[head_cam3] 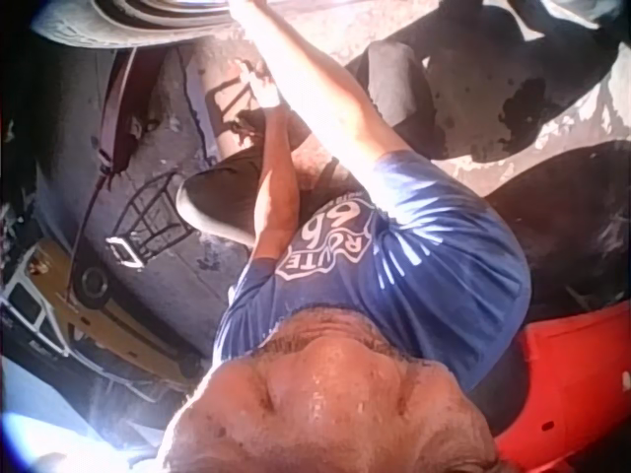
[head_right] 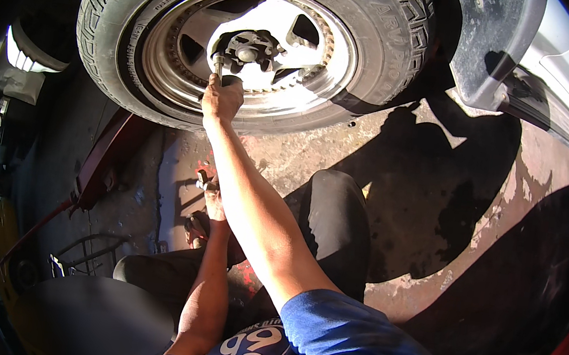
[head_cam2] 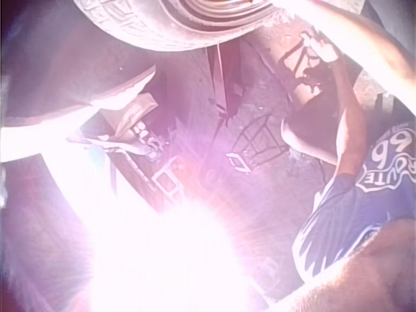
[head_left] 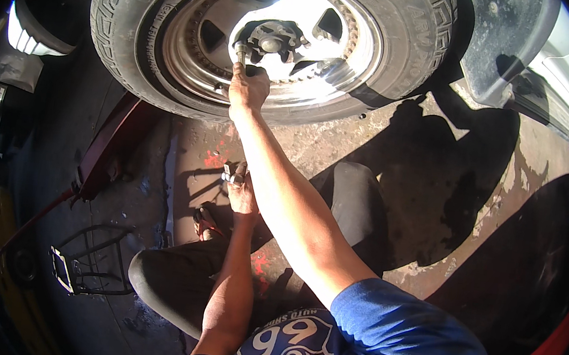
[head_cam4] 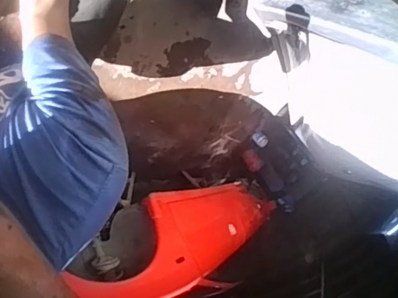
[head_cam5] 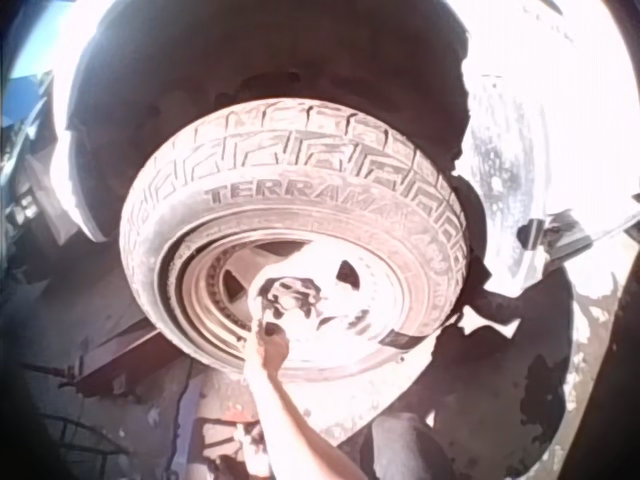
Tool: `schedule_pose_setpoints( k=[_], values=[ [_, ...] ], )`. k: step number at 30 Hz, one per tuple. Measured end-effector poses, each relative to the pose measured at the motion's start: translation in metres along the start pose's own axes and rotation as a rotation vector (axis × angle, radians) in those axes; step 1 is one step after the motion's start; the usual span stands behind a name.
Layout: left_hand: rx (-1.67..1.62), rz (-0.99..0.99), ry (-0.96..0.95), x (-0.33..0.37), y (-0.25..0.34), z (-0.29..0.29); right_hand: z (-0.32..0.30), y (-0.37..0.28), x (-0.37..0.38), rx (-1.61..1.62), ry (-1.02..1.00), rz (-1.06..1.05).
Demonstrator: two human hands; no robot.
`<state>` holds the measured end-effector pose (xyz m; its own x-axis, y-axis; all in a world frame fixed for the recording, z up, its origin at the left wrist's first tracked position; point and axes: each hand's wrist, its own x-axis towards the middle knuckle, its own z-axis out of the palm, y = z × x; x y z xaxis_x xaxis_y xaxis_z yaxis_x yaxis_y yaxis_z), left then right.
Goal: The person walks through a garage, selects a socket and ratchet from a tool tray, then approaches a red car on a lift. They use the ratchet to loosen and remove the lug nuts from the front left wheel.
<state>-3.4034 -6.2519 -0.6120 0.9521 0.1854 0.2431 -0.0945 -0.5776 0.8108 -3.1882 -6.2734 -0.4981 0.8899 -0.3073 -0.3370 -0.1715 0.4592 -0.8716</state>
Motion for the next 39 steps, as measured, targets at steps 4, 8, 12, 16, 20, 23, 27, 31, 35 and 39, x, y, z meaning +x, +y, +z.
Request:
schedule_pose_setpoints(
  k=[4, 8, 12, 16, 20, 23, 27, 31, 35, 39],
  values=[
    [-0.546, -0.370, 0.000, 0.001, -0.001, -0.002, -0.007, 0.010, 0.000, 0.015, -0.061, -0.003],
    [0.125, -0.010, 0.003, 0.002, 0.008, -0.005, -0.006, 0.015, 0.000, 0.032, -0.048, -0.043],
    [0.437, 0.271, 0.075, 0.003, 0.021, -0.009, -0.005, 0.013, -0.002, 0.014, -0.047, -0.030],
    [-0.457, -0.372, 0.005, 0.006, 0.022, -0.011, -0.006, 0.001, -0.004, 0.080, -0.085, 0.025],
    [-0.053, -0.025, 0.036, 0.006, 0.019, -0.005, 0.003, -0.006, 0.000, 0.038, -0.063, -0.050],
    [-0.630, -0.263, 0.230, 0.011, 0.032, -0.006, 0.014, -0.001, 0.004, -0.009, -0.003, -0.166],
    [-0.476, -0.479, 0.503, 0.063, 0.066, -0.053, 0.017, 0.006, 0.004, -0.163, 0.060, -0.271],
    [-0.426, -0.484, 0.582, 0.175, 0.078, -0.141, 0.013, -0.001, -0.002, -0.227, 0.096, -0.307],
    [-0.301, -0.468, 0.423, 0.236, 0.072, -0.181, 0.011, -0.013, -0.008, -0.245, 0.038, -0.220],
    [-0.297, -0.452, 0.483, 0.245, 0.070, -0.175, 0.013, -0.013, -0.009, -0.262, 0.035, -0.205]
  ],
)
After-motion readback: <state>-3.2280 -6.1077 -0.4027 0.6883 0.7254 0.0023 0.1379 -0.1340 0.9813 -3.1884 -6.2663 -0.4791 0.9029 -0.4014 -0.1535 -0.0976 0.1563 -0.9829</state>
